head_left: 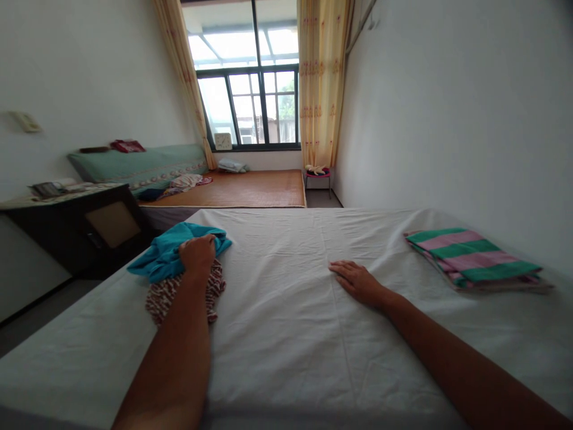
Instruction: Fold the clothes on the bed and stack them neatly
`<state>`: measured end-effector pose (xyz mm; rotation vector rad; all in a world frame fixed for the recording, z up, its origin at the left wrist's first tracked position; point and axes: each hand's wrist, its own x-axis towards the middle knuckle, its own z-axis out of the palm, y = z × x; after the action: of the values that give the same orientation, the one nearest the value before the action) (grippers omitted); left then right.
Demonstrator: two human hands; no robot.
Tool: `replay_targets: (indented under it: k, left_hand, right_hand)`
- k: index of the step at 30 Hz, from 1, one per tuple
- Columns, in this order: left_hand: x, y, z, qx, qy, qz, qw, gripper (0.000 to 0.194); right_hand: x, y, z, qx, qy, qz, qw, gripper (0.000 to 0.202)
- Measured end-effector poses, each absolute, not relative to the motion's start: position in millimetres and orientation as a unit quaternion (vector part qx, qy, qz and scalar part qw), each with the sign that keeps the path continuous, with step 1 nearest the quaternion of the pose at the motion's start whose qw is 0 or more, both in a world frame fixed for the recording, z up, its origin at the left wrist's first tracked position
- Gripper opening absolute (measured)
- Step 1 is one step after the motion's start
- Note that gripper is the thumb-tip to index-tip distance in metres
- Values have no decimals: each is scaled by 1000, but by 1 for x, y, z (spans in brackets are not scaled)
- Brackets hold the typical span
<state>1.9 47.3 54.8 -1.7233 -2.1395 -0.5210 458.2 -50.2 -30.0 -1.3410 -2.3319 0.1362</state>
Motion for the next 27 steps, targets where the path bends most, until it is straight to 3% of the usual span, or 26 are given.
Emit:
replay_targets:
  k: [4,7,9,13,17,22,27]
  left_hand:
    - [28,47,77,-623,-675,-377,120,37]
    - [77,34,91,-659,-513,-548,42,32]
    - [117,19,91,-698,-417,-581,-33,31]
    - [176,-12,71,-852,-258,-411,-194,29]
    - [179,-14,58,-896,-226,-321,-207,31]
    - [147,13,64,-854,-352,-362,-127,30]
    - [130,27,52,-877,-408,-250,-43,31]
  right_hand:
    - [458,-49,-29,-490,-840,64,223,41]
    - [458,-48,-26,-493,-827,103,252,38]
    - [460,-46,-23,-500,-795,163,302,36]
    - [467,-43,-17,-514,-674,320,423,48]
    - [473,-44,-18,-511,-629,363,461,60]
    - [467,-45,-26,-488,-720,249,426,64]
    - [451,-41,-26,-541,-737,133,383,58]
